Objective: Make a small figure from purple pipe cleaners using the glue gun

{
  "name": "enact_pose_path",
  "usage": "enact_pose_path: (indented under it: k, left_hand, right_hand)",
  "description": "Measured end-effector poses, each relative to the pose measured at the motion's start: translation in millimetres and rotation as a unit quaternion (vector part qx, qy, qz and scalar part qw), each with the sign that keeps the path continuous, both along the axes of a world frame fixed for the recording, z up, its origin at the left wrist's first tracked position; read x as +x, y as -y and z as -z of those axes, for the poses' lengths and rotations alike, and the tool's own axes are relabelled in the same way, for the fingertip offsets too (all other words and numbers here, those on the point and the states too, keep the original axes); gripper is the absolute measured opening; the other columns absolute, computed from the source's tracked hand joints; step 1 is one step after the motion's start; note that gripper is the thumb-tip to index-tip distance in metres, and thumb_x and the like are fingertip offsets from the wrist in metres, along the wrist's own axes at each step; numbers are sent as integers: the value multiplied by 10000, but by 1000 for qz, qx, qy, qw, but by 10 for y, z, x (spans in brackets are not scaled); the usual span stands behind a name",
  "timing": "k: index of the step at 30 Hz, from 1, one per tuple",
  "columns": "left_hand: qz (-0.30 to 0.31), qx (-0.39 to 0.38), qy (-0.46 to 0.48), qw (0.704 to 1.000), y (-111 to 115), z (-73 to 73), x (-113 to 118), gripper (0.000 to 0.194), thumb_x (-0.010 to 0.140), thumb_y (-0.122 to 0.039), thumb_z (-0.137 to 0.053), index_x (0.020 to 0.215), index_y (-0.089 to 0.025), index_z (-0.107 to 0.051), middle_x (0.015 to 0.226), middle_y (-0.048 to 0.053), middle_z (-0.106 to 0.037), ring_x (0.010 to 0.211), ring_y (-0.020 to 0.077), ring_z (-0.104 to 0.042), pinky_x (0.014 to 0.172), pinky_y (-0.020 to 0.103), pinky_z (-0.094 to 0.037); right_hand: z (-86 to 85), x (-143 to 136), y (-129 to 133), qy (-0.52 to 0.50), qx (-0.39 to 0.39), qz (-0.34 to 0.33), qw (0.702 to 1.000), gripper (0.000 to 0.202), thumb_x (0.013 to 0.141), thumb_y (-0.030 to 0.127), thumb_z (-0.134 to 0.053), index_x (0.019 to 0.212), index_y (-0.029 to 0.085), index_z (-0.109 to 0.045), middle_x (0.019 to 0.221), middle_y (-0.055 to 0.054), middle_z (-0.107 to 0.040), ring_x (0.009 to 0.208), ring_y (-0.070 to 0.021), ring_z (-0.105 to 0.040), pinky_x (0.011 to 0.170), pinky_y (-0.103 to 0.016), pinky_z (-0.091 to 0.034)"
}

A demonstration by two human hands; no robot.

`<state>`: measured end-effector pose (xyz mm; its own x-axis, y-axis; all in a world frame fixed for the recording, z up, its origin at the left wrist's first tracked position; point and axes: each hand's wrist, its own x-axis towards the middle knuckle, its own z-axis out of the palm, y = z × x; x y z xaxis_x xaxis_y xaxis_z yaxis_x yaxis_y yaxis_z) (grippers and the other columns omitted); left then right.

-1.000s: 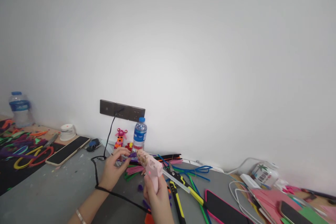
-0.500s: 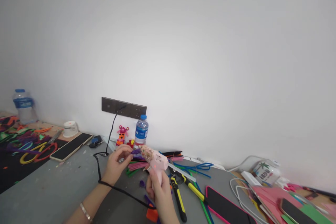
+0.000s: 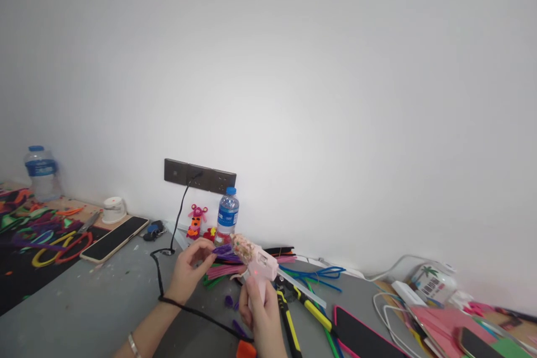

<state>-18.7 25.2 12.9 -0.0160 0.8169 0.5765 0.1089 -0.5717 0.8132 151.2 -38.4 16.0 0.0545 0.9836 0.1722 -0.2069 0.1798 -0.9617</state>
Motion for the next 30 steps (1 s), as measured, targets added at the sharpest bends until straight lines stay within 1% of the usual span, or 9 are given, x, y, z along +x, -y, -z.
enact_pose_path:
  k: [6, 13, 18, 21, 24, 27, 28, 29, 30]
  left_hand:
    - [-5, -29, 53, 998, -9, 55, 50, 108, 781, -290, -625, 782, -183, -613, 730, 9, -611, 627, 140, -588, 559, 211, -493]
    - [-35, -5, 88, 996, -21, 69, 32, 95, 785, -276, -638, 791, -184, -613, 771, 14, -621, 655, 139, -595, 570, 208, -502]
    - [-51, -31, 88, 994, -61, 120, 2, 125, 769, -299, -651, 792, -180, -623, 772, 26, -629, 684, 157, -608, 576, 219, -499]
    - [-57, -71, 86, 992, -66, 112, 4, 157, 737, -324, -674, 767, -178, -625, 711, 14, -621, 661, 157, -599, 555, 211, -479]
    - [-42, -113, 104, 987, -45, 77, 61, 194, 691, -343, -711, 722, -177, -615, 619, -19, -579, 590, 134, -560, 533, 198, -458]
    - [2, -149, 142, 979, -12, 66, 166, 248, 647, -386, -739, 695, -177, -615, 548, -41, -537, 500, 116, -507, 460, 193, -422]
    - [13, -155, 152, 976, 1, 69, 202, 262, 628, -398, -749, 685, -178, -620, 538, -38, -539, 481, 117, -495, 437, 198, -411]
    - [13, -152, 158, 976, 18, 72, 233, 268, 600, -399, -765, 661, -178, -625, 542, -29, -554, 495, 127, -510, 449, 209, -426]
    - [6, -152, 164, 975, 37, 73, 259, 266, 578, -393, -778, 641, -181, -630, 546, -20, -566, 511, 140, -527, 464, 222, -443]
  right_hand:
    - [-7, -8, -21, -11, -8, -3, 1000, 535, 772, 680, -540, 547, 207, -430, 361, 105, -296, 340, -46, -164, 341, -184, -140]
    - [62, 16, -50, -5, -29, -14, 999, 492, 776, 649, -570, 596, 208, -445, 363, 112, -316, 325, -41, -179, 327, -169, -139]
    - [113, -8, -99, 27, -52, 14, 998, 488, 761, 661, -582, 619, 214, -446, 366, 113, -316, 315, -45, -193, 319, -173, -139]
    - [77, -5, -96, 27, -29, 52, 998, 517, 774, 677, -552, 582, 215, -423, 384, 101, -320, 327, -53, -222, 325, -181, -164]
    - [-53, -22, -55, 20, -1, 92, 996, 512, 806, 688, -487, 637, 205, -502, 405, 84, -361, 333, -73, -268, 325, -192, -201]
    - [-316, -157, 15, 37, 32, 89, 995, 494, 823, 677, -455, 866, 207, -600, 436, 65, -444, 354, -114, -350, 334, -209, -283]
    - [-426, -245, 42, 58, 62, 86, 993, 459, 850, 628, -463, 983, 211, -600, 494, 45, -512, 417, -138, -433, 390, -219, -360]
    - [-538, -357, 71, 84, 102, 80, 988, 408, 877, 567, -471, 1049, 215, -584, 630, 3, -609, 543, -163, -533, 504, -242, -449]
    - [-643, -491, 98, 120, 136, 60, 982, 356, 898, 505, -472, 1086, 217, -567, 791, -37, -667, 679, -186, -589, 620, -272, -491]
